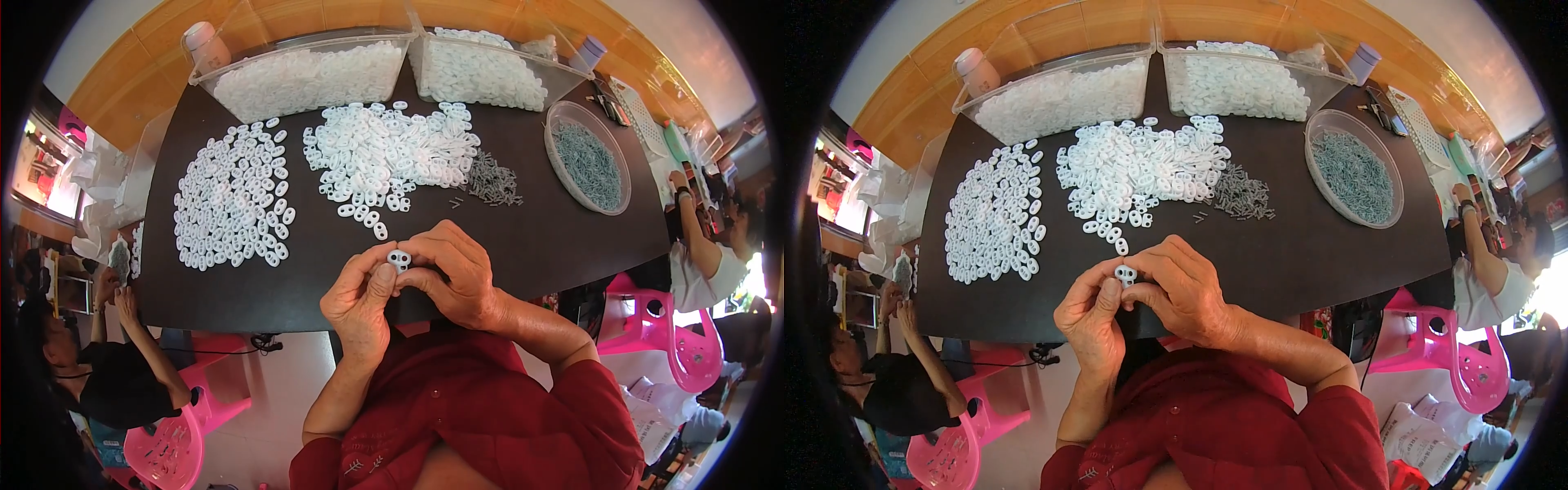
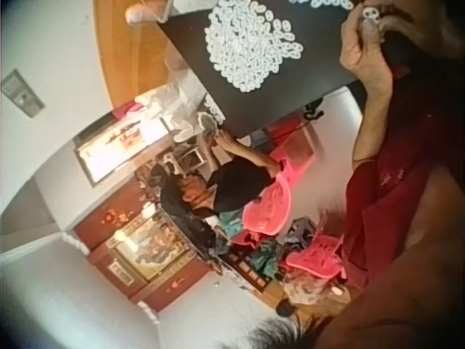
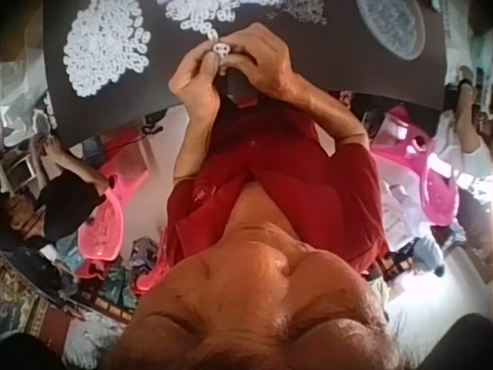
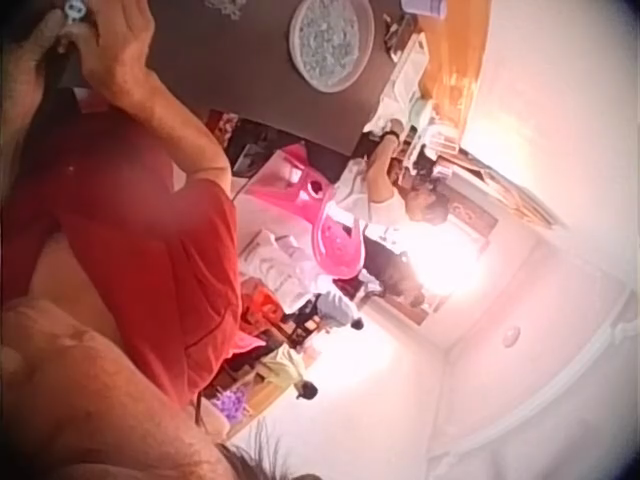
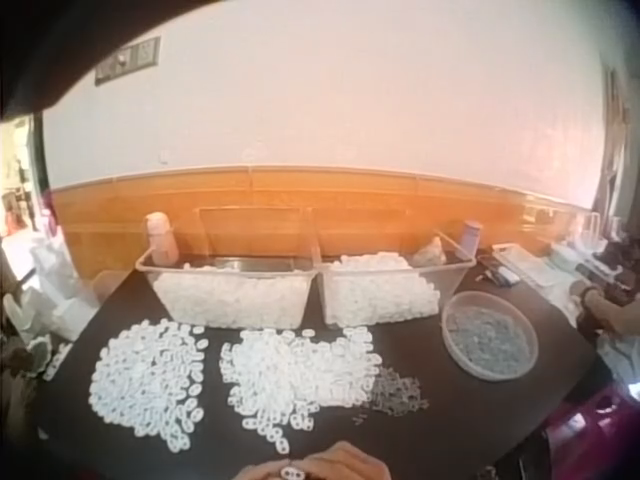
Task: Manually joining small white and grey plastic components by hand.
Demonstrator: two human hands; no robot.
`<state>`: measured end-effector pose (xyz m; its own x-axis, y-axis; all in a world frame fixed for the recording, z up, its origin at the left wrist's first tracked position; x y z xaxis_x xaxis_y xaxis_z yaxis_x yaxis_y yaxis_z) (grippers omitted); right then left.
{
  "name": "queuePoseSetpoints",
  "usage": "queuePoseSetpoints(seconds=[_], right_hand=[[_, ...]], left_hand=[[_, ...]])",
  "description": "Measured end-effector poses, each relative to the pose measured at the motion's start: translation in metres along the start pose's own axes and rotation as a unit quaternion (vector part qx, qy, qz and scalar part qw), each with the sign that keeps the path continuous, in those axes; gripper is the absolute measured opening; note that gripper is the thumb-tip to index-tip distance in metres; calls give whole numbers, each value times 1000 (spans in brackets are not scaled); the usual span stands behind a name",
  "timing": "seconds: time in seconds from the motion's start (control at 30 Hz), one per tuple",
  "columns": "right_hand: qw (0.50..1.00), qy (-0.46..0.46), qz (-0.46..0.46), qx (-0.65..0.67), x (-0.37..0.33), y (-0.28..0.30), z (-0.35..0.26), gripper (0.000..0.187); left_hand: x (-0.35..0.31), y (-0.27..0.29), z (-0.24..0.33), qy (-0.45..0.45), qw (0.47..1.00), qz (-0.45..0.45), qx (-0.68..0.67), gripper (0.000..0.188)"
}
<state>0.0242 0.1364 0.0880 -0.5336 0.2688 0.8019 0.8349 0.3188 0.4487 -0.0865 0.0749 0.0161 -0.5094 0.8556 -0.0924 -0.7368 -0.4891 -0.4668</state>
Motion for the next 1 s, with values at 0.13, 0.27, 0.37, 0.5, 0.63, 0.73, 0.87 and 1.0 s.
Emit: queuePoseSetpoints(seconds=[0.13,0.27,0.37,0.5,0.63,0.73,0.87,1.0], right_hand=[[1000,1,-3,3,-1,-2,-1,34],[1000,1,14,20,-1,-1,-2,33],[999,-3,20,29,-1,-2,-2,33],[999,15,37,31,-3,-1,-3,31],[998,24,46,23,-2,0,-6,30],[998,31,50,14,-5,-2,-6,29],[997,47,53,9,-7,-1,-8,27],[997,61,40,-14,-3,-3,-12,30]], left_hand=[[-1,0,2,-2,1000,-3,6,24],[-2,-1,6,-29,999,-8,29,25],[-3,0,7,-44,998,-4,48,26],[-4,-3,8,-47,998,5,46,26],[-6,-3,4,-60,998,12,13,24],[-7,-3,6,-82,996,18,32,22],[-8,-4,7,-95,994,26,49,19],[-9,-5,5,-90,995,21,24,18]])
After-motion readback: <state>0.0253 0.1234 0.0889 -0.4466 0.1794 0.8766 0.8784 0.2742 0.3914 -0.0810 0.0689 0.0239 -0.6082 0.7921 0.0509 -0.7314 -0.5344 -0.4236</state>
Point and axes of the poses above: each hand's wrist, its own x-axis towards the middle knuckle, its own y-axis out of the back of the hand, z = x × y, the point moved 9 cm from there along x, towards the middle knuckle, and after that the axes turned 14 degrees about y, right-handed, at the moved point
